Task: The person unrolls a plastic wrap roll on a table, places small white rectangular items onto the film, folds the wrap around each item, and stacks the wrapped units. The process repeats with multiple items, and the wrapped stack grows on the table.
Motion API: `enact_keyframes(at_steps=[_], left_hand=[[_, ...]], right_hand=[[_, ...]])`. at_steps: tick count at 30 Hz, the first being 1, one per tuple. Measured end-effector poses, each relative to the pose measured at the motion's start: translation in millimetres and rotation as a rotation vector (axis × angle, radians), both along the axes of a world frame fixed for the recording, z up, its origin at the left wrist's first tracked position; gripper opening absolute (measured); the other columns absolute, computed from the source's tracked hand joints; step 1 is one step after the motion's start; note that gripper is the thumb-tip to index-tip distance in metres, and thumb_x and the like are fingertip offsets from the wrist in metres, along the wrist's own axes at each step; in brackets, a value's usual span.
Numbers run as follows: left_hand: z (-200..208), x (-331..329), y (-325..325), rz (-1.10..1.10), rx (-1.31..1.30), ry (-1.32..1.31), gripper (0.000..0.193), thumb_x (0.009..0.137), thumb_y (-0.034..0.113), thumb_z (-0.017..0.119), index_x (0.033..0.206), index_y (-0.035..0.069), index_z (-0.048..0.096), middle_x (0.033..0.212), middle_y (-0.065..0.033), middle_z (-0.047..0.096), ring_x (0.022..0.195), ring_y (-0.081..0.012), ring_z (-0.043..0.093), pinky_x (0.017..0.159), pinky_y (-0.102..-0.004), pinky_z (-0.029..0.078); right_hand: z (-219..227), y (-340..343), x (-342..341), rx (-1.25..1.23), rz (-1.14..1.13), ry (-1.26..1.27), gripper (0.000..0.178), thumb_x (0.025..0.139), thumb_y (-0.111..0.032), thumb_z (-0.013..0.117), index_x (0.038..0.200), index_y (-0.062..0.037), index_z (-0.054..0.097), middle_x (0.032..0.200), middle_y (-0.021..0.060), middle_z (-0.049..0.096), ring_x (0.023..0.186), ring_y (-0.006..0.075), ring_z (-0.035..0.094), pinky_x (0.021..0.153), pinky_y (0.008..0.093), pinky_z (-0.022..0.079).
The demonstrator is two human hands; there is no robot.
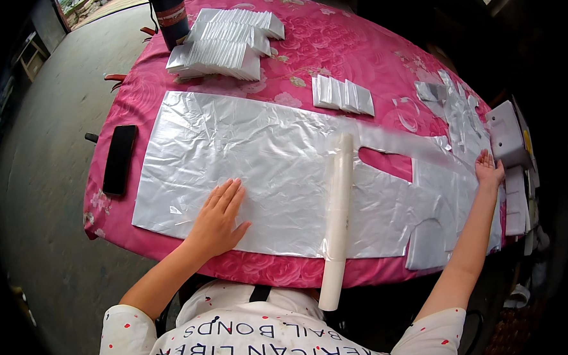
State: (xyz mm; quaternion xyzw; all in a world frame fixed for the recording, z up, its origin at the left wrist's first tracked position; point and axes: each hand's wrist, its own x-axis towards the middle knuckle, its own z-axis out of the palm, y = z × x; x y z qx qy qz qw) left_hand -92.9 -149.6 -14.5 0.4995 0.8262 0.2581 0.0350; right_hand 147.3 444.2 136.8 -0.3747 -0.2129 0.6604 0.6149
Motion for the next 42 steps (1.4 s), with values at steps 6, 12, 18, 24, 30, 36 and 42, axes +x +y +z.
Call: enact_keyframes(at_steps=[6, 12, 18, 24, 30, 36, 42], left_hand=[[6, -2, -7, 0.043, 0.018, 0.015, 0.062, 0.075, 0.016, 0.065, 0.127, -0.005, 0.04, 0.139, -0.0198, 0.033, 0.13, -0.0359, 0.029, 0.105, -0.0433, 0.029], [2, 0, -14, 0.039, 0.035, 0.021, 0.061, 0.075, 0.015, 0.064, 0.127, -0.005, 0.039, 0.139, -0.02, 0.033, 0.13, -0.0362, 0.03, 0.105, -0.0436, 0.029], [8, -4, -35, 0.09, 0.039, 0.052, 0.059, 0.078, 0.016, 0.06, 0.129, -0.004, 0.038, 0.139, -0.0208, 0.034, 0.129, -0.0379, 0.03, 0.105, -0.0447, 0.028], [9, -10, -52, 0.142, 0.101, 0.106, 0.054, 0.084, 0.019, 0.054, 0.13, -0.004, 0.037, 0.139, -0.0217, 0.033, 0.129, -0.0388, 0.031, 0.105, -0.0453, 0.027], [22, -3, -93, 0.189, 0.112, 0.056, 0.051, 0.086, 0.018, 0.051, 0.13, -0.003, 0.037, 0.138, -0.0219, 0.034, 0.128, -0.0386, 0.032, 0.105, -0.0452, 0.027], [21, 20, -136, 0.299, 0.148, -0.118, 0.051, 0.087, 0.019, 0.05, 0.131, -0.003, 0.037, 0.137, -0.022, 0.036, 0.127, -0.0382, 0.034, 0.104, -0.0434, 0.028], [26, 43, -150, 0.344, 0.11, -0.192, 0.059, 0.085, 0.025, 0.055, 0.132, -0.005, 0.034, 0.131, -0.0229, 0.041, 0.119, -0.0364, 0.042, 0.099, -0.0409, 0.034]], right_hand=[[35, -89, -14, 0.599, 0.459, -0.313, 0.042, 0.096, -0.026, 0.032, 0.13, -0.0022, 0.042, 0.126, 0.0147, 0.051, 0.112, 0.0227, 0.051, 0.092, 0.0309, 0.039], [-91, -280, -43, 1.689, 1.173, -1.253, 0.058, 0.086, -0.039, 0.055, 0.13, -0.0033, 0.044, 0.135, 0.0179, 0.04, 0.125, 0.0338, 0.039, 0.104, 0.0417, 0.03], [-127, -314, -61, 1.828, 1.261, -1.177, 0.066, 0.087, -0.052, 0.043, 0.136, -0.0079, 0.037, 0.144, 0.0133, 0.029, 0.134, 0.0322, 0.025, 0.108, 0.0439, 0.021], [-116, -417, -163, 1.877, 1.545, -0.723, 0.067, 0.089, -0.054, 0.037, 0.136, -0.0062, 0.037, 0.143, 0.0124, 0.033, 0.136, 0.0308, 0.021, 0.11, 0.0435, 0.017], [-86, -433, -192, 1.653, 1.447, -0.317, 0.043, 0.09, -0.036, 0.051, 0.118, -0.004, 0.056, 0.122, 0.0117, 0.055, 0.121, 0.0302, 0.045, 0.1, 0.0407, 0.036], [-135, -419, -214, 1.967, 1.271, -0.744, 0.048, 0.088, -0.033, 0.052, 0.127, -0.0053, 0.048, 0.135, 0.012, 0.043, 0.128, 0.0291, 0.036, 0.105, 0.0405, 0.029], [-145, -479, -280, 2.182, 1.274, -0.639, 0.059, 0.087, -0.048, 0.047, 0.13, -0.0079, 0.046, 0.139, 0.0103, 0.038, 0.134, 0.0282, 0.026, 0.109, 0.0441, 0.019]])
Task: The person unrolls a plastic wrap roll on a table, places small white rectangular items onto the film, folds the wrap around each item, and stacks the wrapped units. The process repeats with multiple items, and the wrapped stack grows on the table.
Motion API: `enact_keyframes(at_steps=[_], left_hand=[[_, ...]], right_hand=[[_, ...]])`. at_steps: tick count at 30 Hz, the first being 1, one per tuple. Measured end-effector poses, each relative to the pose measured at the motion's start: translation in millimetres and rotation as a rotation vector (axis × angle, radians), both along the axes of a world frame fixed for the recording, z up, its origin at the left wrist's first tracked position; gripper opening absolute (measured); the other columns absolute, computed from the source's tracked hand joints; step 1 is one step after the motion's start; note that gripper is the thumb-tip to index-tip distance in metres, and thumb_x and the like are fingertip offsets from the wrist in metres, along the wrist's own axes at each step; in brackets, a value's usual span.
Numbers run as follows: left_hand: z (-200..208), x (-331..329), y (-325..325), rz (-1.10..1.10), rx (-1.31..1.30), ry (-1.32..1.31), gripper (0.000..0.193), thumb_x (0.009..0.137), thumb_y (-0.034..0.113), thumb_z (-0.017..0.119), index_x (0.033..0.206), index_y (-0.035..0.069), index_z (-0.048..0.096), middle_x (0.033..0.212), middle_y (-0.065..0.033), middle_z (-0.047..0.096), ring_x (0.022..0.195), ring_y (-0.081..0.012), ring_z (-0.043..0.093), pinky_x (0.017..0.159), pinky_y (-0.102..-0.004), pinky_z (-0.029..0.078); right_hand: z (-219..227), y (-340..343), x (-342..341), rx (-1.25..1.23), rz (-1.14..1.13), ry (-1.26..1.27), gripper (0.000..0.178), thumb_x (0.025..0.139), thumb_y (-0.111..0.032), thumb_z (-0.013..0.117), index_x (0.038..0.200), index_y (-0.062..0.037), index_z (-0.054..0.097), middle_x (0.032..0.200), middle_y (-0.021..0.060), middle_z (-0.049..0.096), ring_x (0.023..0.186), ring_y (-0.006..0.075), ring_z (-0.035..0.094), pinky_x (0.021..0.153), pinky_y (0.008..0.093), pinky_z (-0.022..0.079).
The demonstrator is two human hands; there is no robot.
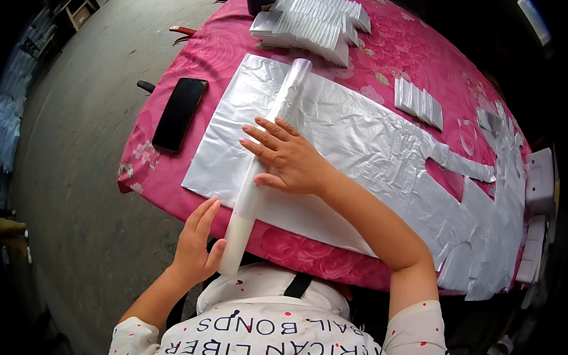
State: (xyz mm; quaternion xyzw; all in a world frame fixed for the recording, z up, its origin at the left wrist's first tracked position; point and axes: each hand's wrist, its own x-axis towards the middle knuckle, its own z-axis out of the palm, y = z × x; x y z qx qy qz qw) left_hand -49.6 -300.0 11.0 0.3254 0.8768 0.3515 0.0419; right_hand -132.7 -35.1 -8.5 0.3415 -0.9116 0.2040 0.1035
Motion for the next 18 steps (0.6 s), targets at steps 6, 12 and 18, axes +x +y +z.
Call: enact_keyframes(at_steps=[6, 12, 18], left_hand=[[2, 8, 4, 0.303, -0.252, -0.147, 0.08, 0.073, 0.023, 0.07, 0.134, -0.006, 0.026, 0.115, -0.0208, 0.046, 0.103, -0.0338, 0.05, 0.086, -0.0394, 0.043], [-5, -4, -17, 0.35, 0.261, -0.712, 0.072, 0.068, 0.018, 0.075, 0.128, -0.002, 0.041, 0.109, -0.0156, 0.059, 0.092, -0.0228, 0.061, 0.079, -0.0325, 0.049], [-2, -2, -12, -0.236, 1.073, -1.698, 0.085, 0.069, 0.034, 0.072, 0.133, -0.004, 0.033, 0.106, -0.0184, 0.058, 0.079, -0.0187, 0.063, 0.068, -0.0298, 0.053]], right_hand=[[-10, -79, -47, -0.056, -0.109, -0.012, 0.051, 0.083, -0.035, 0.052, 0.122, -0.0011, 0.052, 0.133, 0.0159, 0.044, 0.131, 0.0292, 0.03, 0.11, 0.0444, 0.013], [-22, -113, -32, -0.7, -0.62, -0.097, 0.079, 0.077, -0.014, 0.055, 0.141, -0.0003, 0.01, 0.142, 0.0297, 0.017, 0.137, 0.0381, 0.009, 0.111, 0.0438, 0.008], [28, -80, -1, -1.982, -0.179, -0.892, 0.068, 0.082, -0.022, 0.063, 0.131, 0.0008, 0.022, 0.114, 0.0178, 0.05, 0.097, 0.0241, 0.059, 0.078, 0.0326, 0.053]])
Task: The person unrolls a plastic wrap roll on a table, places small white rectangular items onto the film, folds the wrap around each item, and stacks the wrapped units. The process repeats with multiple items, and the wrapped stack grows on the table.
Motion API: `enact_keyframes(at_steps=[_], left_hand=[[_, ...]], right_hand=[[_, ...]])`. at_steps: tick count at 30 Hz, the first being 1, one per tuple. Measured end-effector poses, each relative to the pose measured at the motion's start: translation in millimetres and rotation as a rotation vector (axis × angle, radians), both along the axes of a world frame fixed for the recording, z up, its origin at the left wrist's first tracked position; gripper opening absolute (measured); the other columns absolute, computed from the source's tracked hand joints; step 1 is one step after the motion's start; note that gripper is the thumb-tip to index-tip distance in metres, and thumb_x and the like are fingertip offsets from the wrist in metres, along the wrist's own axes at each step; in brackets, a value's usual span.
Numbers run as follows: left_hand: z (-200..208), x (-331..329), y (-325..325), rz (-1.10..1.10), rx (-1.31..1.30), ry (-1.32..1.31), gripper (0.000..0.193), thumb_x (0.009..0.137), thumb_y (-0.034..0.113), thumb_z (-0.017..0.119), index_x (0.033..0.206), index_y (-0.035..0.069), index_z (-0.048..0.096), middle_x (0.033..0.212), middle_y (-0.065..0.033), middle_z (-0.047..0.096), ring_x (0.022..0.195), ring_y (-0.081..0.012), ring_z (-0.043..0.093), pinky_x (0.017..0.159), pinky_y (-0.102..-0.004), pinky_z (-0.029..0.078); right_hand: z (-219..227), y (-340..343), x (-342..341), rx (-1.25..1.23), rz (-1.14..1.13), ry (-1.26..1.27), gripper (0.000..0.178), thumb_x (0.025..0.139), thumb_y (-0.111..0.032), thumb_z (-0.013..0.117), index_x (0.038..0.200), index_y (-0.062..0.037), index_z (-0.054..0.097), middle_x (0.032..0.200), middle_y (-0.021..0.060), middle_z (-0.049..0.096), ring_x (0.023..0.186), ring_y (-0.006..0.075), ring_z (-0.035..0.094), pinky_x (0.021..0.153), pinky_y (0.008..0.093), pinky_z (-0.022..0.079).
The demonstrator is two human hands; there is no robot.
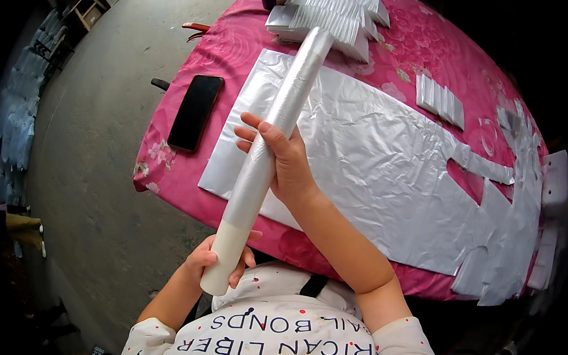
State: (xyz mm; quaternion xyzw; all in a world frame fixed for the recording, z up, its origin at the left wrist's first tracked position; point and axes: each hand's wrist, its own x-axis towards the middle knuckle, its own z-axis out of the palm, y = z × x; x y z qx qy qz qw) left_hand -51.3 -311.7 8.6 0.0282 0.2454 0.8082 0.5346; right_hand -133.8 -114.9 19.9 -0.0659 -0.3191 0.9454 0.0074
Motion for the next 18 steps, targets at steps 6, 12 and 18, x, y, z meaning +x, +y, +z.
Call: enact_keyframes(at_steps=[6, 12, 18], left_hand=[[23, -16, 55, -0.09, -0.575, 0.392, 0.071, 0.068, 0.034, 0.072, 0.121, -0.003, 0.043, 0.087, -0.0122, 0.059, 0.07, -0.0171, 0.061, 0.066, -0.0312, 0.052], [7, -1, 76, -0.332, 0.059, -0.133, 0.06, 0.064, 0.033, 0.074, 0.105, -0.003, 0.049, 0.076, -0.0088, 0.056, 0.06, -0.0156, 0.057, 0.055, -0.0312, 0.053], [-6, -6, 89, -0.4, 0.137, -0.104, 0.069, 0.067, 0.044, 0.067, 0.112, -0.004, 0.046, 0.084, -0.0142, 0.056, 0.071, -0.0194, 0.06, 0.066, -0.0344, 0.056]], right_hand=[[12, 45, 22, 0.229, -0.153, -0.041, 0.061, 0.08, -0.019, 0.066, 0.126, -0.0007, 0.031, 0.092, 0.0098, 0.055, 0.08, 0.015, 0.058, 0.071, 0.0305, 0.053], [27, 71, 56, -0.125, -0.095, 0.113, 0.061, 0.08, -0.013, 0.064, 0.126, -0.0004, 0.027, 0.088, 0.0096, 0.053, 0.079, 0.0163, 0.058, 0.071, 0.0337, 0.052], [20, 79, 76, 0.05, -0.262, -0.03, 0.06, 0.078, -0.018, 0.065, 0.123, -0.0001, 0.03, 0.087, 0.0072, 0.053, 0.078, 0.0146, 0.058, 0.071, 0.0313, 0.052]])
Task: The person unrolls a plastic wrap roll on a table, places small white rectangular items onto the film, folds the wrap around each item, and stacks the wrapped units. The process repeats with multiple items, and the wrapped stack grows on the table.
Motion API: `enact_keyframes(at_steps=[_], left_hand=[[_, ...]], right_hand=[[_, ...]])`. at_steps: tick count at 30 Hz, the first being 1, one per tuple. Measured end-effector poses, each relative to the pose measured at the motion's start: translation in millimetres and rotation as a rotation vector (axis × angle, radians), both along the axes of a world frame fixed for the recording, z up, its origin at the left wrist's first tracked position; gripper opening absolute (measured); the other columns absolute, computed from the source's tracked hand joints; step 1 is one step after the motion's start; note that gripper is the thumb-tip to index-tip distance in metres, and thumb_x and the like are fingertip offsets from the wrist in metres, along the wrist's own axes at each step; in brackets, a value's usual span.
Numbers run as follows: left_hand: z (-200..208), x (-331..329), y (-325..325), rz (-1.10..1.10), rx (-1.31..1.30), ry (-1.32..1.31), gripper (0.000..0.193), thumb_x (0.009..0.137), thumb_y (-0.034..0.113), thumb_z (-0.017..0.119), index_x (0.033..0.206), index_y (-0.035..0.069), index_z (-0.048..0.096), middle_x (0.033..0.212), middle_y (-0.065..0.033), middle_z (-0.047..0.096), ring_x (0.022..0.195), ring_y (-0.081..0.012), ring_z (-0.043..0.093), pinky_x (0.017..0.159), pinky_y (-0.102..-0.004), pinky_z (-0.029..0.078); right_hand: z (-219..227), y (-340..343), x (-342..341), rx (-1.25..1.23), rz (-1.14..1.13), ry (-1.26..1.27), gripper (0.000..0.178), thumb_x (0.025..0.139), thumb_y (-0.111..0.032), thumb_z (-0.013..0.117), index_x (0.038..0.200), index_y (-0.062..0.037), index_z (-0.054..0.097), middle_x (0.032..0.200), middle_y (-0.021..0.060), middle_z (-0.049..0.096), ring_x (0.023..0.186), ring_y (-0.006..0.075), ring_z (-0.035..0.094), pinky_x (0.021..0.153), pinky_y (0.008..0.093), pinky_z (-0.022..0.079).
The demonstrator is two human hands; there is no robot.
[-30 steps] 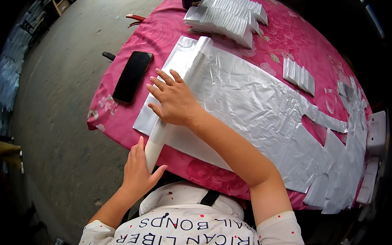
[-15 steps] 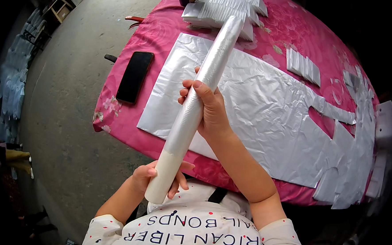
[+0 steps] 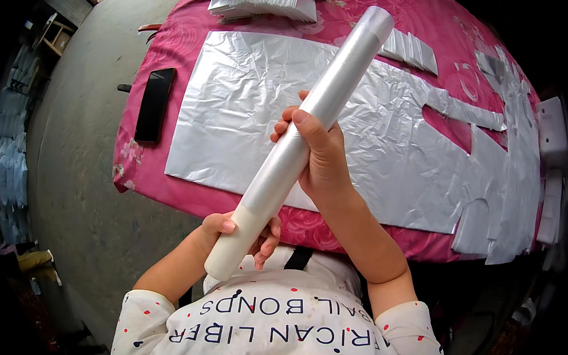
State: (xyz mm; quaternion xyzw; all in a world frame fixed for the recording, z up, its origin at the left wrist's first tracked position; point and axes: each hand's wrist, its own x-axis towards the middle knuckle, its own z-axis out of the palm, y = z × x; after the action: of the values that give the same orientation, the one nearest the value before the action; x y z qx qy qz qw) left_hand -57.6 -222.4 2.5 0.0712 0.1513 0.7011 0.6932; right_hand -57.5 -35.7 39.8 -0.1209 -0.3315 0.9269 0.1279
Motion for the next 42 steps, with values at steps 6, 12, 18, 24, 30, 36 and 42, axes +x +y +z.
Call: enact_keyframes(at_steps=[6, 12, 18, 24, 30, 36, 42], left_hand=[[6, -1, 10, 0.141, -0.544, 0.433, 0.069, 0.079, 0.053, 0.053, 0.122, 0.001, 0.042, 0.103, -0.0121, 0.058, 0.084, -0.0168, 0.058, 0.072, -0.0322, 0.051], [-2, 1, 4, -0.046, -0.803, 0.511, 0.048, 0.089, 0.048, 0.043, 0.105, 0.003, 0.049, 0.075, -0.0081, 0.058, 0.062, -0.0157, 0.057, 0.057, -0.0309, 0.051], [0, 6, -33, -0.184, -0.778, 0.441, 0.046, 0.089, 0.042, 0.04, 0.108, 0.001, 0.05, 0.072, -0.0078, 0.056, 0.06, -0.015, 0.055, 0.058, -0.0279, 0.048], [-7, 6, -46, -0.228, -0.662, 0.438, 0.058, 0.082, 0.047, 0.057, 0.116, 0.0, 0.052, 0.073, -0.0055, 0.057, 0.063, -0.0126, 0.056, 0.062, -0.0263, 0.047], [-5, 10, -45, -0.214, -0.66, 0.463, 0.067, 0.075, 0.051, 0.064, 0.115, -0.002, 0.053, 0.072, -0.0067, 0.058, 0.059, -0.0124, 0.056, 0.06, -0.0256, 0.045], [-7, 9, -48, -0.209, -0.637, 0.453, 0.064, 0.076, 0.047, 0.062, 0.115, -0.003, 0.052, 0.074, -0.009, 0.059, 0.06, -0.0134, 0.056, 0.064, -0.0266, 0.045], [-6, 9, -47, -0.225, -0.639, 0.422, 0.069, 0.074, 0.048, 0.063, 0.118, -0.004, 0.049, 0.081, -0.0117, 0.06, 0.059, -0.0139, 0.056, 0.063, -0.027, 0.046]], right_hand=[[-24, -7, 18, 0.152, -0.027, -0.145, 0.053, 0.079, -0.014, 0.068, 0.118, 0.0002, 0.035, 0.087, 0.008, 0.054, 0.075, 0.0162, 0.059, 0.067, 0.0311, 0.052], [-68, 8, 28, 0.401, -0.023, -0.245, 0.062, 0.077, -0.022, 0.072, 0.12, 0.004, 0.035, 0.095, 0.0093, 0.053, 0.087, 0.0169, 0.058, 0.076, 0.031, 0.048], [-54, 121, 30, 0.613, -0.288, -0.21, 0.057, 0.084, -0.019, 0.063, 0.126, 0.0051, 0.033, 0.106, 0.0123, 0.054, 0.088, 0.0115, 0.056, 0.073, 0.0245, 0.048], [-60, 154, 31, 0.71, -0.191, -0.244, 0.024, 0.091, -0.022, 0.054, 0.104, -0.0015, 0.058, 0.089, 0.0036, 0.062, 0.073, 0.008, 0.056, 0.064, 0.0202, 0.045], [-54, 150, 25, 0.753, -0.072, -0.29, 0.024, 0.092, -0.025, 0.053, 0.099, -0.0039, 0.062, 0.086, 0.0021, 0.063, 0.065, 0.0068, 0.054, 0.059, 0.0206, 0.045], [-39, 146, 14, 0.861, 0.219, -0.394, 0.026, 0.087, -0.027, 0.059, 0.089, -0.0019, 0.063, 0.075, 0.0008, 0.06, 0.059, 0.0058, 0.052, 0.054, 0.0205, 0.043], [-40, 152, 14, 0.849, 0.465, -0.346, 0.017, 0.084, -0.019, 0.063, 0.083, -0.0023, 0.063, 0.068, -0.0009, 0.057, 0.057, 0.0041, 0.05, 0.05, 0.0196, 0.039]])
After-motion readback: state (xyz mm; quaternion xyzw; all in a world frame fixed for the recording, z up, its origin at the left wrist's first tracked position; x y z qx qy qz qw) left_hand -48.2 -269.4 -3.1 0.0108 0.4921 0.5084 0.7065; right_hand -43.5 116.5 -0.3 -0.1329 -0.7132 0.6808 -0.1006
